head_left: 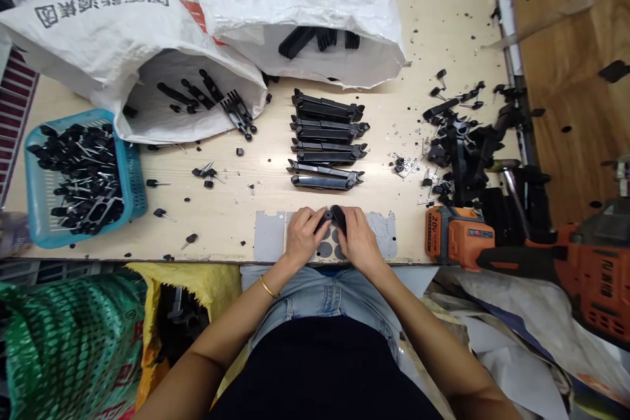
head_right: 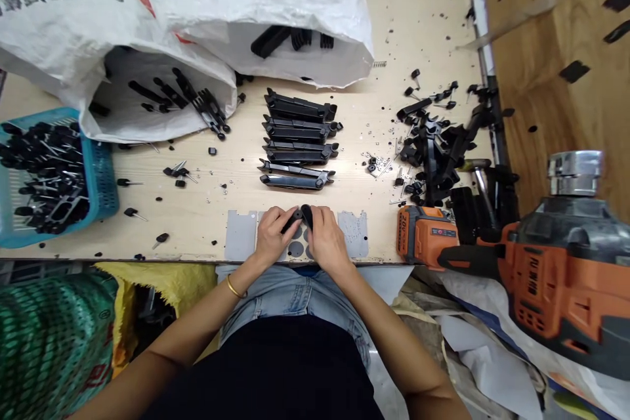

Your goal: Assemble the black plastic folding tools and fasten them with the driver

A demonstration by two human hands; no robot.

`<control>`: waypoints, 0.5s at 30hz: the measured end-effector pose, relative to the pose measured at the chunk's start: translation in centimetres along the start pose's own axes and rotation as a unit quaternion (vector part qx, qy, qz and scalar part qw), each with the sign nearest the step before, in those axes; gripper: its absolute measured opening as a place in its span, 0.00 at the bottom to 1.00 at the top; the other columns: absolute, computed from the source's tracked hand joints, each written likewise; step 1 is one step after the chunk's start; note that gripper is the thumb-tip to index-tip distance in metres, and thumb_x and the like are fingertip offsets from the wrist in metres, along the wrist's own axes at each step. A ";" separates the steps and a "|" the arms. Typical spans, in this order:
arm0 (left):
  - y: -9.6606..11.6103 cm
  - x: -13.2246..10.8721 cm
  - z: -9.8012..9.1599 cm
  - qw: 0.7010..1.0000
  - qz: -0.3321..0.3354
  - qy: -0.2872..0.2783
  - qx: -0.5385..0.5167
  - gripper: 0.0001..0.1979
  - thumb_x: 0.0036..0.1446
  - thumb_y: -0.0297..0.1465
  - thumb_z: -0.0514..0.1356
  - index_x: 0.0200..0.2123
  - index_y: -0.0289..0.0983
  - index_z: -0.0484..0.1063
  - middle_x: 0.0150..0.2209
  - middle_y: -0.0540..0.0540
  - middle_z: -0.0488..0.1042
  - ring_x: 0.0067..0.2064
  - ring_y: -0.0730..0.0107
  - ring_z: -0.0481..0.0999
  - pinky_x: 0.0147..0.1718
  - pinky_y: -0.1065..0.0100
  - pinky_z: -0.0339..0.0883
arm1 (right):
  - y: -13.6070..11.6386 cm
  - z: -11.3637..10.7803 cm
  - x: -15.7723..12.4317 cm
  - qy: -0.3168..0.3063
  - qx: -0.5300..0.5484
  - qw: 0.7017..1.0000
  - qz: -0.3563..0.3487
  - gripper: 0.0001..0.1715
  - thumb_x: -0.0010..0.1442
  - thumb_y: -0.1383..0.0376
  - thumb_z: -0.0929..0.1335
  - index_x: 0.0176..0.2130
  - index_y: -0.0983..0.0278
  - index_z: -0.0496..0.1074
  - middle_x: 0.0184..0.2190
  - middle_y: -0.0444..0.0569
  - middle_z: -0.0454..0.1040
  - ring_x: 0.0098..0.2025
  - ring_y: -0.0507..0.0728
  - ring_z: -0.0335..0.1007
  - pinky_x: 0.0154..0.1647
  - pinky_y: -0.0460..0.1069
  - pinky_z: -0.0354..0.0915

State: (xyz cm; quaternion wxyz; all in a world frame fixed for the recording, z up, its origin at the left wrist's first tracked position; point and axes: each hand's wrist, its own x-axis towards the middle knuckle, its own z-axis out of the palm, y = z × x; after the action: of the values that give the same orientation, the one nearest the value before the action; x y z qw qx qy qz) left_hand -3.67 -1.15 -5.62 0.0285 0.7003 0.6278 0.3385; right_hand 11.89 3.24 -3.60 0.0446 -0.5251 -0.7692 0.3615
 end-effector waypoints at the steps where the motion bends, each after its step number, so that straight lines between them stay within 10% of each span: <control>1: 0.0 0.0 0.1 1.000 -0.002 0.000 0.004 0.13 0.64 0.29 0.60 0.48 0.28 0.74 0.31 0.46 0.64 0.34 0.69 0.63 0.34 0.66 0.60 | 0.2 0.2 0.0 0.009 0.001 1.000 -0.010 0.31 0.59 0.65 0.61 0.61 0.63 0.63 0.54 0.49 0.62 0.56 0.51 0.58 0.59 0.52 0.69; 15: -0.4 1.3 -0.3 0.990 0.098 -0.046 0.094 0.12 0.67 0.32 0.56 0.46 0.30 0.72 0.30 0.45 0.64 0.33 0.67 0.62 0.31 0.66 0.58 | 0.3 0.0 0.0 -0.004 -0.012 1.000 -0.006 0.32 0.59 0.63 0.60 0.62 0.64 0.63 0.54 0.53 0.61 0.54 0.50 0.60 0.53 0.49 0.69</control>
State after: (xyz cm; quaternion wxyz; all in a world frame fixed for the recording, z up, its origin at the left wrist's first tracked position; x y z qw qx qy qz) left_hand -4.24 -0.01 -4.99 -0.0419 0.7727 0.5833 0.2469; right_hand 12.19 3.30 -3.77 0.0378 -0.5194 -0.7768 0.3541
